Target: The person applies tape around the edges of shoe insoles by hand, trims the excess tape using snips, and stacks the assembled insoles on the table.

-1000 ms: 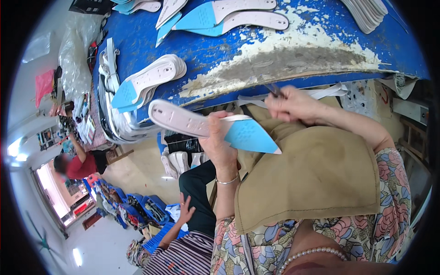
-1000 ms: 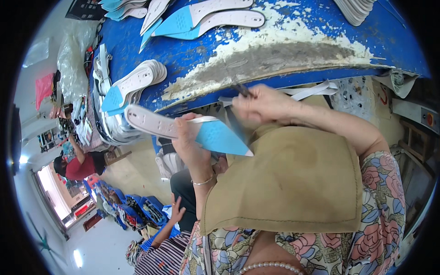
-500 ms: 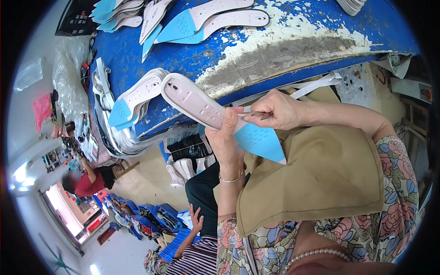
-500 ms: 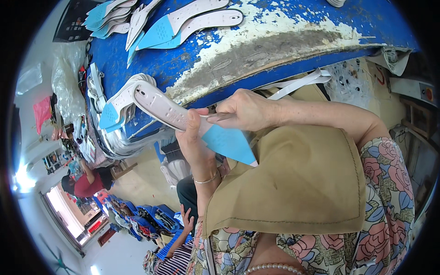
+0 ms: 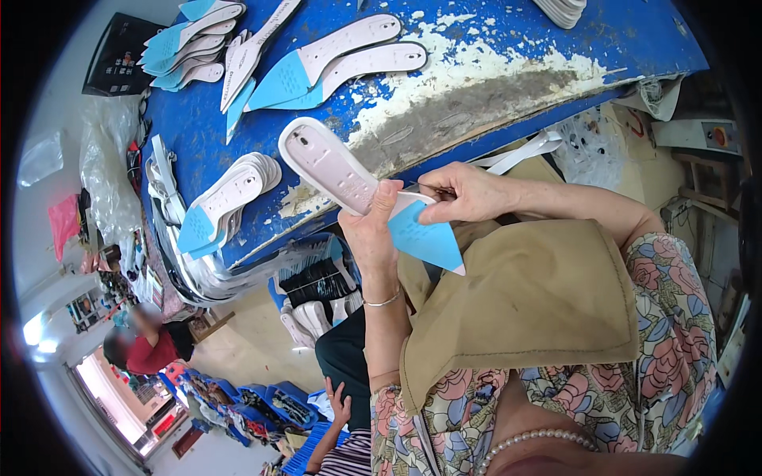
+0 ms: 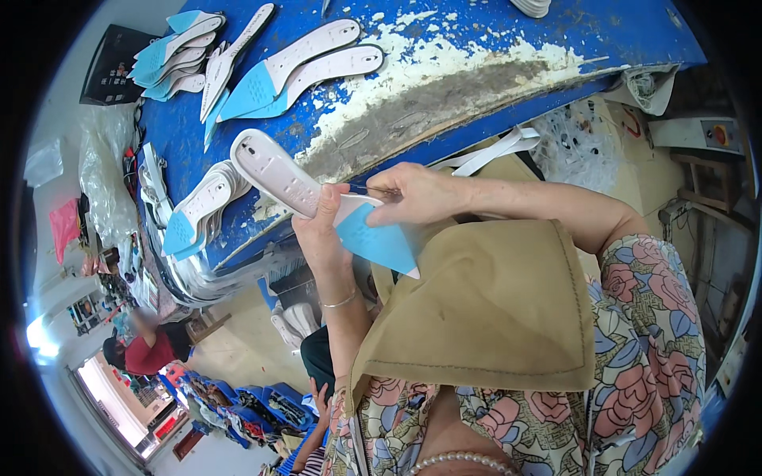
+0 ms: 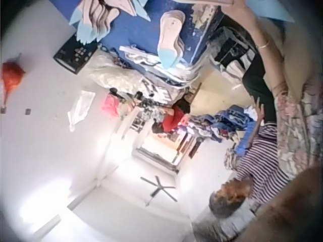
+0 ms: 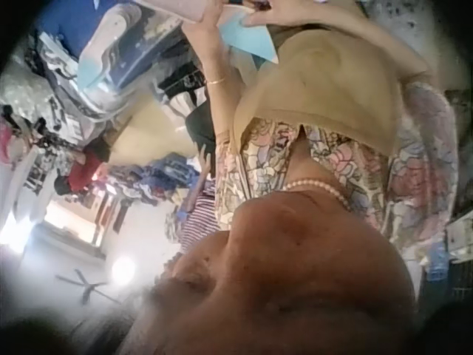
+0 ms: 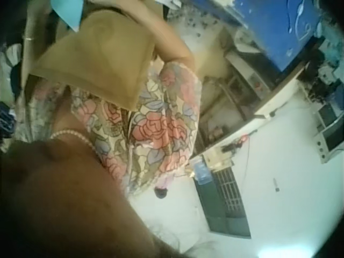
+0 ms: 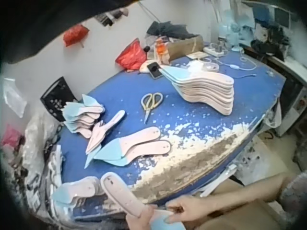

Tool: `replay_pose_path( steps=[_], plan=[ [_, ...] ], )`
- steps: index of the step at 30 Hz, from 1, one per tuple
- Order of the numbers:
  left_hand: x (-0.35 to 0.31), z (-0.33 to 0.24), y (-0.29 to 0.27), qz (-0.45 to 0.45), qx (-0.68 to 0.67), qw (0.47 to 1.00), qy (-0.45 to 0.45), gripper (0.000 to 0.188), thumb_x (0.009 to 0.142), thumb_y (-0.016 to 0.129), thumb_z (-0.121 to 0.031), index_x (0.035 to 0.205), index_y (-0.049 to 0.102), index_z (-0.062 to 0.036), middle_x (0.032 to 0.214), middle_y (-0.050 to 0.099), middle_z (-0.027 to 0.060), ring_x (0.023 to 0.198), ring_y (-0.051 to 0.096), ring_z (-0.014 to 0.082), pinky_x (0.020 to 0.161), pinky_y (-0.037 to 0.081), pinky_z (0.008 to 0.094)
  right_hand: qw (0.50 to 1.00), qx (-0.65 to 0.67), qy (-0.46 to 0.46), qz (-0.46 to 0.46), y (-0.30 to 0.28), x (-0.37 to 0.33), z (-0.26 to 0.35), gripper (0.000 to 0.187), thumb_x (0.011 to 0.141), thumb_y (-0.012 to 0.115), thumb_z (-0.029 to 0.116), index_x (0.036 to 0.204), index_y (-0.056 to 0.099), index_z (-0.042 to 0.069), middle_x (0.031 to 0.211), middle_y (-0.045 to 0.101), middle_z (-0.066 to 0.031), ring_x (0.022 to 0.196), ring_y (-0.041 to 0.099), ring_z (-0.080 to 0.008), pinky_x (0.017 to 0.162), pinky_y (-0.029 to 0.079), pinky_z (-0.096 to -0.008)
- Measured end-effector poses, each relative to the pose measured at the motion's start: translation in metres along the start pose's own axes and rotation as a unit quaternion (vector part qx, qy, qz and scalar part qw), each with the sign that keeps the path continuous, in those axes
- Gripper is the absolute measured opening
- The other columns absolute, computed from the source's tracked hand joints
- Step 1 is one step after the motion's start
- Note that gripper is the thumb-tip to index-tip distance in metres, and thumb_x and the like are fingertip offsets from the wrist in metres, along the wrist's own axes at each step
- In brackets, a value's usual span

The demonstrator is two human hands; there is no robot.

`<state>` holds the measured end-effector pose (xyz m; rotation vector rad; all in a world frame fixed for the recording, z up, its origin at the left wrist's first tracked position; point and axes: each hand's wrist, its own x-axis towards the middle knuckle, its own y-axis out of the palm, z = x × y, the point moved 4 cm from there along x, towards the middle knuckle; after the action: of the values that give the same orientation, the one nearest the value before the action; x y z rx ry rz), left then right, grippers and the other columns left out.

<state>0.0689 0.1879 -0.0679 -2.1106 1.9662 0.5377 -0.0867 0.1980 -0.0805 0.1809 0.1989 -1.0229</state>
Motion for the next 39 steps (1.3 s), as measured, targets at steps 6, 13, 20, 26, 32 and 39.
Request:
replay_pose_path(
  steps=[6, 13, 20, 26, 32, 39],
  plan=[
    [0.0, -0.021, 0.004, 0.035, 0.043, 0.997, 0.049, 0.022, 0.077, 0.072, -0.017, 0.084, 0.065, 0.0024, 0.076, 0.063, 0.0042, 0.067, 0.056, 0.01, 0.061, 0.044, 0.0239, 0.975, 0.086, -0.089, -0.184, -0.035, 0.01, 0.055, 0.016, 0.076, 0.07, 0.013, 0.084, 0.061, 0.003, 0.072, 0.058, 0.0033, 0.064, 0.049, -0.0022, 0.057, 0.04, -0.0197],
    [-0.017, -0.026, 0.028, 0.157, 0.104, 0.981, 0.051, 0.021, 0.081, 0.065, -0.017, 0.088, 0.065, 0.0035, 0.081, 0.066, 0.0084, 0.072, 0.06, 0.0123, 0.064, 0.048, 0.0241, 0.98, -0.002, -0.094, -0.176, -0.027, 0.017, 0.084, 0.017, 0.082, 0.065, 0.018, 0.083, 0.058, 0.002, 0.066, 0.052, 0.0045, 0.058, 0.042, -0.0017, 0.051, 0.035, -0.0187],
    [-0.019, -0.014, 0.027, 0.341, -0.183, 0.92, -0.061, 0.092, 0.078, 0.027, -0.073, 0.122, 0.041, 0.007, 0.108, 0.059, 0.0204, 0.095, 0.06, 0.0237, 0.081, 0.049, 0.0338, 0.982, 0.036, -0.077, -0.17, -0.029, 0.016, 0.075, 0.018, 0.082, 0.065, 0.019, 0.081, 0.057, 0.003, 0.065, 0.053, 0.0035, 0.058, 0.044, -0.0022, 0.051, 0.036, -0.0198],
    [-0.012, -0.014, 0.028, 0.267, -0.073, 0.961, -0.006, 0.069, 0.092, 0.028, -0.055, 0.108, 0.05, 0.0088, 0.092, 0.062, 0.0166, 0.085, 0.063, 0.024, 0.074, 0.051, 0.0332, 0.982, 0.108, -0.041, -0.148, -0.029, 0.02, 0.073, 0.016, 0.084, 0.062, 0.015, 0.083, 0.055, 0.001, 0.063, 0.053, 0.002, 0.055, 0.047, -0.0021, 0.045, 0.038, -0.0192],
    [-0.009, -0.022, 0.023, 0.21, 0.091, 0.966, 0.123, 0.057, 0.096, 0.028, -0.044, 0.104, 0.053, 0.0066, 0.09, 0.062, 0.0125, 0.082, 0.059, 0.0176, 0.072, 0.047, 0.0279, 0.982, 0.121, -0.053, -0.137, -0.024, 0.024, 0.075, 0.036, 0.078, 0.067, 0.009, 0.109, 0.05, 0.0, 0.079, 0.055, -0.0023, 0.06, 0.052, -0.0045, 0.045, 0.04, -0.0194],
    [-0.012, -0.027, 0.02, 0.162, 0.165, 0.951, 0.205, 0.039, 0.096, 0.037, -0.031, 0.107, 0.053, 0.0039, 0.09, 0.059, 0.0082, 0.08, 0.053, 0.013, 0.068, 0.041, 0.0246, 0.956, 0.091, -0.181, -0.21, -0.011, 0.024, 0.096, 0.076, 0.064, 0.075, 0.006, 0.13, 0.037, 0.011, 0.109, 0.052, -0.0076, 0.099, 0.053, -0.0154, 0.085, 0.045, -0.0295]
  ],
)
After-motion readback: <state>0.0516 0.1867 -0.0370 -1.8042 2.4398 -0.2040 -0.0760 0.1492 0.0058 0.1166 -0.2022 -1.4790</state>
